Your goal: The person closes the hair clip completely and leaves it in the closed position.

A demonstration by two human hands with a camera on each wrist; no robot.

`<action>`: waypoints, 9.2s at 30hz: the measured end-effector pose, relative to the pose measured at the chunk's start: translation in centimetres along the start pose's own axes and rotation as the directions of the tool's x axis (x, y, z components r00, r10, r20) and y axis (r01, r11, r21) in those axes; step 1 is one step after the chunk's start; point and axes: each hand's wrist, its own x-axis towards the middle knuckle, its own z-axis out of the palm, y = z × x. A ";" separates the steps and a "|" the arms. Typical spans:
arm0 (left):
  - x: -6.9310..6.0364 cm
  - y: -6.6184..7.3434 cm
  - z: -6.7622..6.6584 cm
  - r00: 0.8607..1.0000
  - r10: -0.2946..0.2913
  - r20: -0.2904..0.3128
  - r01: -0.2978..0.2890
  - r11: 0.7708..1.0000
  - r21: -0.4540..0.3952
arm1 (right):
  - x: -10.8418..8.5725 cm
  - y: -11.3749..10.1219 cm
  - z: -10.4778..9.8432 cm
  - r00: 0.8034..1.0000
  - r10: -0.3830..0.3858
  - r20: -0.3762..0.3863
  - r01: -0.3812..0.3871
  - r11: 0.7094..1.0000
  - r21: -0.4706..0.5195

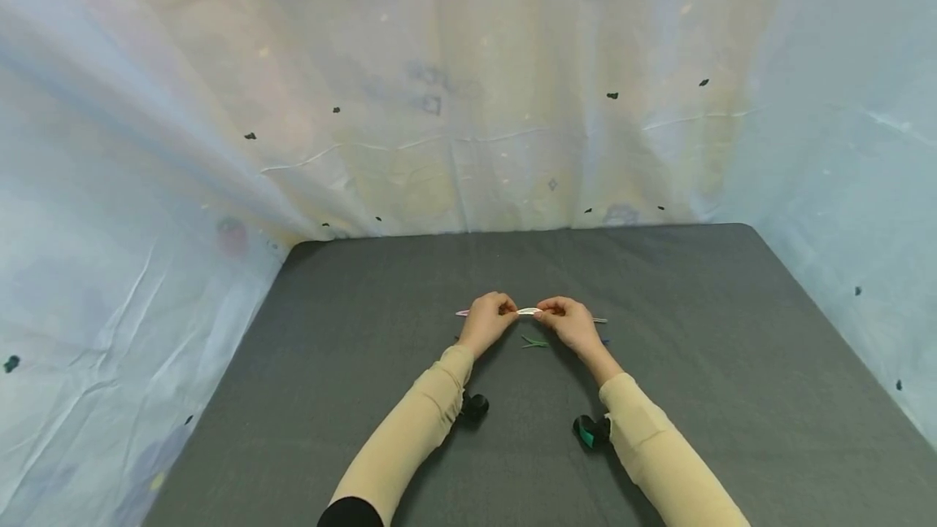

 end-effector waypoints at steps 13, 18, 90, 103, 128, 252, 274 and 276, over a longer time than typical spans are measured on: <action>-0.2 0.1 0.3 0.992 -0.123 0.021 0.117 0.973 0.198 | 0.5 0.1 1.1 0.996 -0.085 0.041 0.092 0.971 -0.220; 0.0 0.4 0.3 0.989 -0.144 0.030 0.136 0.972 0.191 | 0.6 0.0 1.2 0.993 -0.109 0.036 0.115 0.954 -0.276; 1.2 7.7 5.8 0.988 -0.017 0.153 0.008 0.998 0.058 | -1.8 2.6 -8.8 0.996 0.052 0.077 -0.032 0.969 -0.246; 1.6 7.5 6.5 0.969 -0.105 0.222 0.111 0.994 -0.015 | -1.7 3.7 -8.4 0.998 0.044 0.040 -0.031 0.961 -0.274; 1.9 7.3 6.2 0.983 -0.109 0.144 0.124 0.988 -0.097 | -2.0 4.5 -8.6 0.996 0.048 0.075 -0.034 0.985 -0.171; 2.8 7.7 6.3 0.987 -0.085 0.139 0.083 0.996 0.013 | -0.7 2.8 -9.7 0.977 0.159 0.142 -0.150 0.986 -0.076; -0.2 3.2 -4.5 0.985 -0.070 0.157 0.082 0.994 -0.069 | -2.2 -4.9 -5.0 0.980 -0.061 0.187 0.056 0.998 0.032; -0.9 2.3 -5.0 0.984 -0.082 0.159 0.093 0.994 -0.060 | -2.3 -5.3 -4.1 0.976 -0.076 0.203 0.066 0.996 0.056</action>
